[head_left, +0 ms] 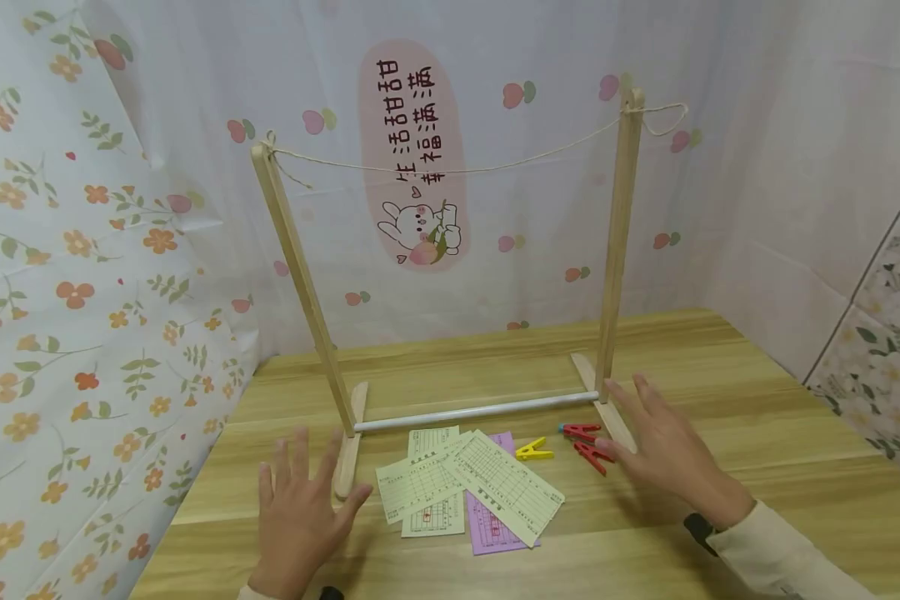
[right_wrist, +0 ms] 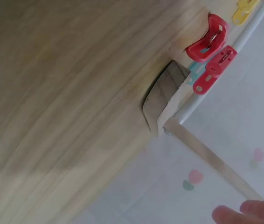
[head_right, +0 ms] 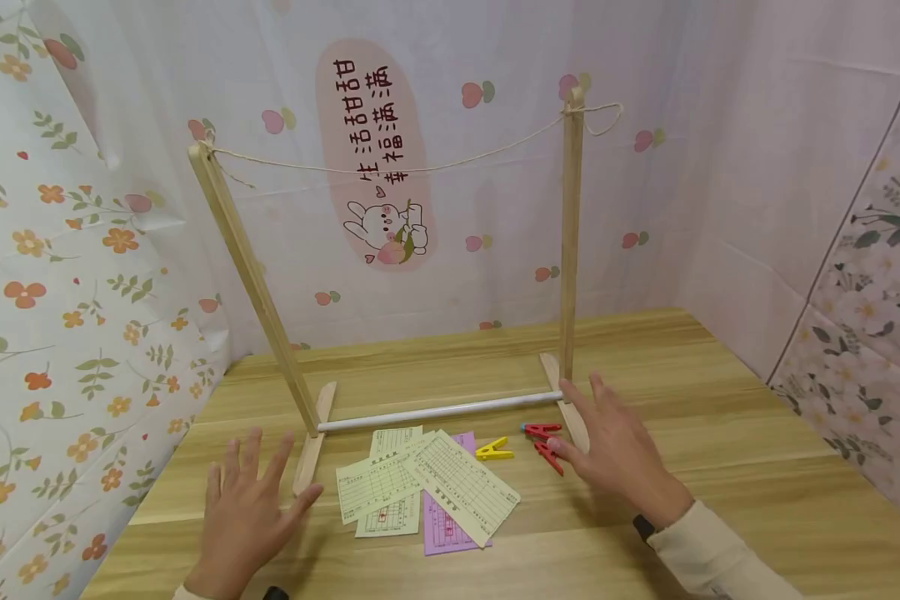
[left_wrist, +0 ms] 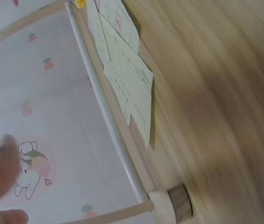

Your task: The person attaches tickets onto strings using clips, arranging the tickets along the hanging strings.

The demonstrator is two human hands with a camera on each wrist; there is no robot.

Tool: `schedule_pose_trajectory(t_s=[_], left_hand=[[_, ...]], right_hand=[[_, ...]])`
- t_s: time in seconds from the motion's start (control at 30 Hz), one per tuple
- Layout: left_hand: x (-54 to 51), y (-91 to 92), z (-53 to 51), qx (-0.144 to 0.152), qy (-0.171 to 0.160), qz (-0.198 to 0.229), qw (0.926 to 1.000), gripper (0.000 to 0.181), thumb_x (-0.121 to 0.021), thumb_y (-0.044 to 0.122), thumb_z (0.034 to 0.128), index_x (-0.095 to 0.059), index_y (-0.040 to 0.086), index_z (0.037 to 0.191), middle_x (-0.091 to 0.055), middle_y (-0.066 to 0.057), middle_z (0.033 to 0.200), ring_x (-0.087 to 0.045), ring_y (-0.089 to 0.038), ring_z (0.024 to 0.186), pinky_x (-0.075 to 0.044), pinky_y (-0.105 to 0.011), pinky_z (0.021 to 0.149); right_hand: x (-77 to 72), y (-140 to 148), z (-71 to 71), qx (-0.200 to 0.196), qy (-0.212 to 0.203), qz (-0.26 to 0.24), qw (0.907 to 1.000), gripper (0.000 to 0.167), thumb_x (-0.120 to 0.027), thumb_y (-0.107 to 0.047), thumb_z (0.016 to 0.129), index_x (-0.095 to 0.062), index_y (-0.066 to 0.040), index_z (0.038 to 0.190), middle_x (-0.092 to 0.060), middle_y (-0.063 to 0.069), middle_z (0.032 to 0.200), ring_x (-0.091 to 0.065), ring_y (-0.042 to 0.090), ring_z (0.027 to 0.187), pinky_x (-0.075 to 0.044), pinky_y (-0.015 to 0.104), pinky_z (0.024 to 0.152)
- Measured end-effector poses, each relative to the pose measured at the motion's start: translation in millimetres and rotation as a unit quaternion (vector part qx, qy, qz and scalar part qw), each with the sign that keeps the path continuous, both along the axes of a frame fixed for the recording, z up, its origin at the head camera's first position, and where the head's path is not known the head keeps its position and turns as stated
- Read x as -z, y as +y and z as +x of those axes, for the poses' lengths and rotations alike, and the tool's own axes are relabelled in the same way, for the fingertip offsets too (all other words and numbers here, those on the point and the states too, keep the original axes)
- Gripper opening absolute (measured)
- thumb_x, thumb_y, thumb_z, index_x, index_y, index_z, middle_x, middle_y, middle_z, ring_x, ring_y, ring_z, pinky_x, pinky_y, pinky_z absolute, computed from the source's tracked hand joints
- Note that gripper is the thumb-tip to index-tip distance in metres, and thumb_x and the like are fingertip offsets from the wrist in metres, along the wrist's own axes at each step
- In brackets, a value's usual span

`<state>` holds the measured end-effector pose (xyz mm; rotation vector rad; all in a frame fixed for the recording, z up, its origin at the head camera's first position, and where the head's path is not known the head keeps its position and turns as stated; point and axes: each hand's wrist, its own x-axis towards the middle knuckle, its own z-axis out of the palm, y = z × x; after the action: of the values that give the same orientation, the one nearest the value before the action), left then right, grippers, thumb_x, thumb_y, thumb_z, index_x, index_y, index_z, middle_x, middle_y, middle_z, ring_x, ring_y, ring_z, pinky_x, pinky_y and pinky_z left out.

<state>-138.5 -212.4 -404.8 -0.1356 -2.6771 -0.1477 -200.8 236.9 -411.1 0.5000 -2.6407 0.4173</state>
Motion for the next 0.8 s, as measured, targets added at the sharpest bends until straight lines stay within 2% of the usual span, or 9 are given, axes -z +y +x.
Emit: schedule_pose_trajectory(t_s=[0.17, 0.3, 0.4, 0.6, 0.8], left_hand=[[1.6, 4.2, -6.1, 0.041, 0.022, 0.002, 0.9989, 0.070, -0.077, 0.043, 0.0784, -0.053, 0.007, 0.134, -0.052, -0.030, 0.123, -0.050, -0.050, 0.114, -0.043, -0.063, 0.089], [5.3, 7.7, -12.0, 0.080, 0.020, 0.028, 0.9962, 0.065, -0.080, 0.032, 0.0772, -0.056, 0.002, 0.129, -0.062, -0.024, 0.111, -0.060, -0.042, 0.100, -0.051, -0.055, 0.081], [8.3, 11.4, -16.2, 0.106, -0.006, 0.056, 0.9928, 0.060, -0.078, 0.028, 0.0791, -0.057, -0.002, 0.127, -0.064, -0.022, 0.110, -0.062, -0.039, 0.098, -0.052, -0.052, 0.081], [14.2, 20.8, -23.9, 0.142, -0.070, 0.104, 0.9819, 0.063, -0.077, 0.023, 0.0815, -0.050, 0.000, 0.133, -0.062, -0.022, 0.118, -0.061, -0.039, 0.103, -0.052, -0.051, 0.082], [17.2, 28.6, -32.1, 0.162, -0.129, 0.131, 0.9694, 0.066, -0.077, 0.019, 0.0813, -0.048, -0.004, 0.136, -0.056, -0.025, 0.130, -0.055, -0.042, 0.115, -0.047, -0.055, 0.092]], right_hand=[[-0.7, -2, -4.1, -0.017, -0.025, -0.024, 0.9992, 0.075, -0.073, -0.037, 0.085, -0.040, -0.003, 0.143, -0.038, 0.040, 0.138, -0.055, 0.059, 0.101, -0.050, 0.065, 0.070], [-0.4, -4, -7.0, -0.026, -0.038, -0.044, 0.9980, 0.071, -0.076, -0.028, 0.084, -0.044, 0.001, 0.140, -0.049, 0.033, 0.133, -0.055, 0.053, 0.108, -0.049, 0.062, 0.079], [1.0, -6, -9.3, -0.026, -0.055, -0.059, 0.9964, 0.065, -0.076, -0.025, 0.083, -0.049, 0.002, 0.136, -0.056, 0.027, 0.127, -0.057, 0.046, 0.109, -0.049, 0.059, 0.083], [4.8, -11, -16.5, -0.020, -0.103, -0.076, 0.9916, 0.049, -0.073, -0.025, 0.085, -0.058, 0.002, 0.124, -0.066, 0.022, 0.109, -0.066, 0.034, 0.089, -0.055, 0.049, 0.069], [5.3, -14, -23.4, -0.031, -0.143, -0.075, 0.9863, 0.039, -0.073, -0.024, 0.086, -0.063, 0.000, 0.115, -0.067, 0.017, 0.101, -0.065, 0.026, 0.082, -0.054, 0.040, 0.064]])
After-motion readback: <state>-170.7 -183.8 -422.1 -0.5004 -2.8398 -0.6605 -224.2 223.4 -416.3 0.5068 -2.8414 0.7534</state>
